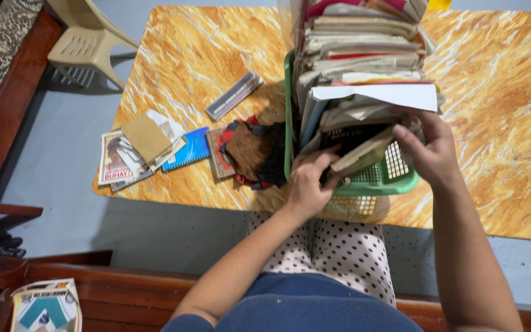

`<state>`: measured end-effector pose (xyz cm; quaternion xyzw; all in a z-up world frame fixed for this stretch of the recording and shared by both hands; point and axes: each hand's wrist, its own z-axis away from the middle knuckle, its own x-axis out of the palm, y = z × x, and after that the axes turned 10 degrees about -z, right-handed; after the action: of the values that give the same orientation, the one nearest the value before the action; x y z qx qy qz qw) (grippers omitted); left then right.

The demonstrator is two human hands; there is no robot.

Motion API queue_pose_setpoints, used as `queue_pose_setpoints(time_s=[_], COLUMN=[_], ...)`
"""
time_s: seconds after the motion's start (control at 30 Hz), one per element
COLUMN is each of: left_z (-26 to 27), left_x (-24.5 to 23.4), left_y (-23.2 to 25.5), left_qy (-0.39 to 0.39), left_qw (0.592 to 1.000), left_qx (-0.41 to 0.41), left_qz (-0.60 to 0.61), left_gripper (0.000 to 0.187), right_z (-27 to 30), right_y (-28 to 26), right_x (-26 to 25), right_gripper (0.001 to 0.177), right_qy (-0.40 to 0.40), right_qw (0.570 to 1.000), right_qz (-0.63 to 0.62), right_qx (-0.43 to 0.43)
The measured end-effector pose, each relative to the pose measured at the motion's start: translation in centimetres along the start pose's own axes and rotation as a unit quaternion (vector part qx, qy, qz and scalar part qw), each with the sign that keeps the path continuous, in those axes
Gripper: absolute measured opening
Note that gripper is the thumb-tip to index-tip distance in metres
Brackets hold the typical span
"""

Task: The person sorts a variety of papers, books, and notebooks from a large pile and a plastic basket, placing some on the table and returning others to the basket.

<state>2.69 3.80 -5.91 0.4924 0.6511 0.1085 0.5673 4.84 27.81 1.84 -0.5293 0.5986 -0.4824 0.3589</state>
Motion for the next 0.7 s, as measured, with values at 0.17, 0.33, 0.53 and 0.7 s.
queue_pose_setpoints(time_s=[0.17, 0.33, 0.53, 0.7], left_z=[0.1, 0.2, 1.2, 3.4], left_x=[-0.5, -3.4, -8.4, -11.1], left_y=[-2.7, -5.3, -5.5, -11.8], left_qy=[0.104, 0.223, 0.283, 0.265], left_qw=[0.985, 0.913, 0.787, 0.732], left_qx=[-0.022, -0.125, -0.129, -0.208], left_qz=[0.138, 0.318, 0.532, 0.592], left_gripper=[0.036, 0.048, 0.044, 0.044], right_z=[-0.7, -0.2, 1.9, 4.2], right_y=[1.5, -1.7, -1.0, -0.3], right_x=[-2.1, 1.5, 5.7, 10.5], right_gripper=[0.035, 0.034, 0.038, 0.03], right_qy=[-0.088, -0.095, -0.015, 0.024], right_qw=[0.996, 0.921, 0.823, 0.823], right_qz=[0.014, 0.338, 0.493, 0.507], right_qx=[0.006, -0.169, -0.282, -0.255])
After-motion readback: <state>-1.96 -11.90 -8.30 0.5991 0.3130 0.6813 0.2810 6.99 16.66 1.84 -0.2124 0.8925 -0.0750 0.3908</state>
